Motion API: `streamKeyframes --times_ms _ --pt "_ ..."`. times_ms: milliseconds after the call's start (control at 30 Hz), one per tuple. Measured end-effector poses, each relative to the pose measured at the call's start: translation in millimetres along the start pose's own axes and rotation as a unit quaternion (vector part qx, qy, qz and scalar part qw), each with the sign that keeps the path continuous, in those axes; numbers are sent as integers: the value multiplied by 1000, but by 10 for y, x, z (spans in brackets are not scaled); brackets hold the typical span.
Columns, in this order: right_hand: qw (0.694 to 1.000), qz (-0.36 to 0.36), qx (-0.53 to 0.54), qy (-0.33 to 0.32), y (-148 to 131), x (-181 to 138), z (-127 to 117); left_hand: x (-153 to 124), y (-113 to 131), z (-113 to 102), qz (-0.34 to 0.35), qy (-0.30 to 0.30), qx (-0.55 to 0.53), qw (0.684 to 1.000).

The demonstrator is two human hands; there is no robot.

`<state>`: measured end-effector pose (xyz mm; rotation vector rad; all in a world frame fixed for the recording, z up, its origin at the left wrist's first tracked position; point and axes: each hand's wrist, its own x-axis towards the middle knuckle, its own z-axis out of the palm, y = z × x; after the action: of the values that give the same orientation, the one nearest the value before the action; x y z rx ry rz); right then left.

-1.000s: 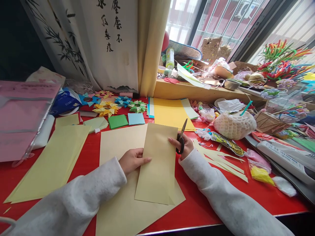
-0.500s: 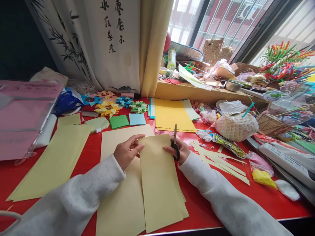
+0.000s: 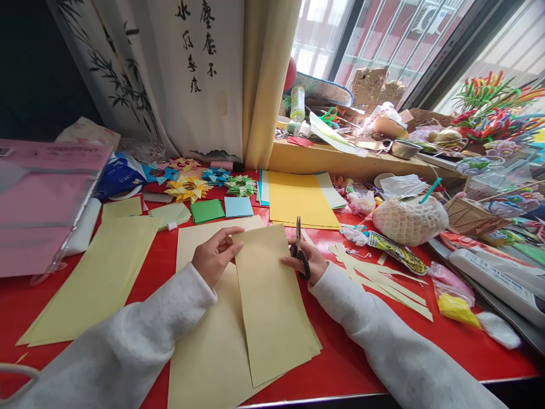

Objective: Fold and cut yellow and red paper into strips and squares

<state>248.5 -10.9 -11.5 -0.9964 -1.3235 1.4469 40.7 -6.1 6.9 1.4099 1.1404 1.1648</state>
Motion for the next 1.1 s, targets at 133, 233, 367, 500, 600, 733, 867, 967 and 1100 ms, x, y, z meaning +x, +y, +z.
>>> streamKeyframes --times_ms 133,233,367,500,600,733,867,967,1100 --pt "1000 -4 -13 -17 0 6 -12 -5 12 -5 8 5 -4 1000" --pt "999 4 -38 -14 -8 3 -8 -6 22 -8 7 11 -16 1000" --pt "1000 20 -17 -11 -10 -9 3 8 39 -4 -17 25 -64 997" --pt "999 0 -3 42 -30 -14 15 -18 93 32 -91 13 -126 988" --pt "994 -33 3 102 -70 -12 24 -79 117 84 -135 -93 -131 978" --pt "991 -55 -9 122 -84 1 8 -137 63 137 -171 -170 -119 963" --pt "995 -53 -43 77 -6 21 -36 -104 2 113 -147 -109 -133 974" --pt "994 -57 -44 78 40 25 -50 -74 15 87 -138 -87 -134 977" --pt "989 -68 -36 126 4 7 -34 -99 72 108 -158 -129 -162 966"
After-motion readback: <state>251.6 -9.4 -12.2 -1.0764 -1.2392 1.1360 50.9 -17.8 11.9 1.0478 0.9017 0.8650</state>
